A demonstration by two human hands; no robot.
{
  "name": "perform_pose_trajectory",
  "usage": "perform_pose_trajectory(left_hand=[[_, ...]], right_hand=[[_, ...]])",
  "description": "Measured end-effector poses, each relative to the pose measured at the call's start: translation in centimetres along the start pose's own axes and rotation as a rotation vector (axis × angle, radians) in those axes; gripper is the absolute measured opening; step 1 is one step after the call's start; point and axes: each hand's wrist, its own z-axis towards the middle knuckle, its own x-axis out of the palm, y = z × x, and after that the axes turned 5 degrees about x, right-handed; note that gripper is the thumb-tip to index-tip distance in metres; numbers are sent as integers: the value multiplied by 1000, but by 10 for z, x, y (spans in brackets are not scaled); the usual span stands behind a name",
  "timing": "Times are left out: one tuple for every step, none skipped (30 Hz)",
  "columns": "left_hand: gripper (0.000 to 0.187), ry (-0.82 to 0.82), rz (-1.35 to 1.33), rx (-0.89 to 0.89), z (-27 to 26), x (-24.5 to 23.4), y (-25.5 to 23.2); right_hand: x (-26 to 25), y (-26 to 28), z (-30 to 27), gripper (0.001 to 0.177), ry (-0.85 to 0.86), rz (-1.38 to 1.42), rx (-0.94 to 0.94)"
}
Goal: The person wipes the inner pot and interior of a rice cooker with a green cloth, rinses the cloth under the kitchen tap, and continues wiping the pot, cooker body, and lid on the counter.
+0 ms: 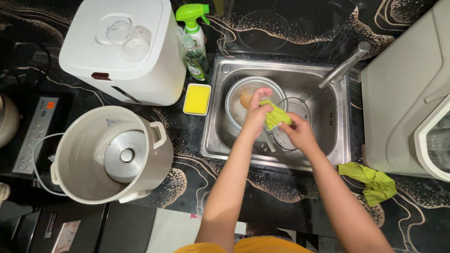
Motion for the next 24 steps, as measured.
perform_pose_trajectory(left_hand=[[52,36,-140,-38,-1,-8,2],[52,72,-278,-79,-3,-20,4],[51,107,-417,-119,-6,-29,9],[42,107,64,-115,-8,-38,14],[38,103,544,-106,-11,-45,19],[40,95,1026,-91,-13,-50,23],[39,107,965,-33,-18,-51,26],[39,120,905,30,-20,-49,28],[40,132,846,93,-19,-47,26],[41,191,714,59,-22,-44,24],[42,248,581,26,-23,-39,19],[44,303,448,0,-23,-35,11],[43,356,488,-12,-26,-32,2],[43,408,530,-23,-27,-29,-10],[44,461,570,-34,-29,-28,-22],[40,484,672,-30,-32,-27,-32],[37,506,773,-26,-34,-28,-41],[35,527,875,-23,-36,-30,-50],[32,555,668,-7,-39,-31,-57],[31,577,461,10,-40,-29,-61],[30,595,254,27,-42,-27,-63],[31,550,238,21,-43,-25,-65],[32,504,222,14,-46,-21,-65],[33,452,208,7,-52,-20,-64]], right_hand=[[-3,8,-1,37,-4,-21,24],[-4,15,-4,30,-9,-39,51],[-7,22,-5,28,-35,-101,38],[-11,28,-6,26,-59,-161,26],[-14,33,-9,25,-83,-222,14],[-17,38,-10,24,-78,-298,-26],[-19,42,-12,24,-72,-374,-66],[-20,45,-10,24,-70,-449,-112],[-20,47,-7,24,-86,-436,-155],[-20,48,-8,23,-97,-423,-191],[-19,47,-10,23,-107,-411,-227],[-20,46,-8,23,-121,-298,-156],[-20,46,-6,22,-133,-186,-85],[-20,47,-2,23,-145,-74,-14],[-21,49,2,23,-146,13,7],[-23,51,5,23,-145,101,32],[-22,55,6,25,-144,188,56],[-20,61,7,24,-148,193,18],[-19,68,7,23,-152,197,-20],[-17,77,7,22,-153,201,-58],[-12,87,4,23,-164,203,-59],[-3,97,2,25,-172,207,-63],[6,108,-2,27,-181,211,-66],[18,117,-9,29,-100,364,60]])
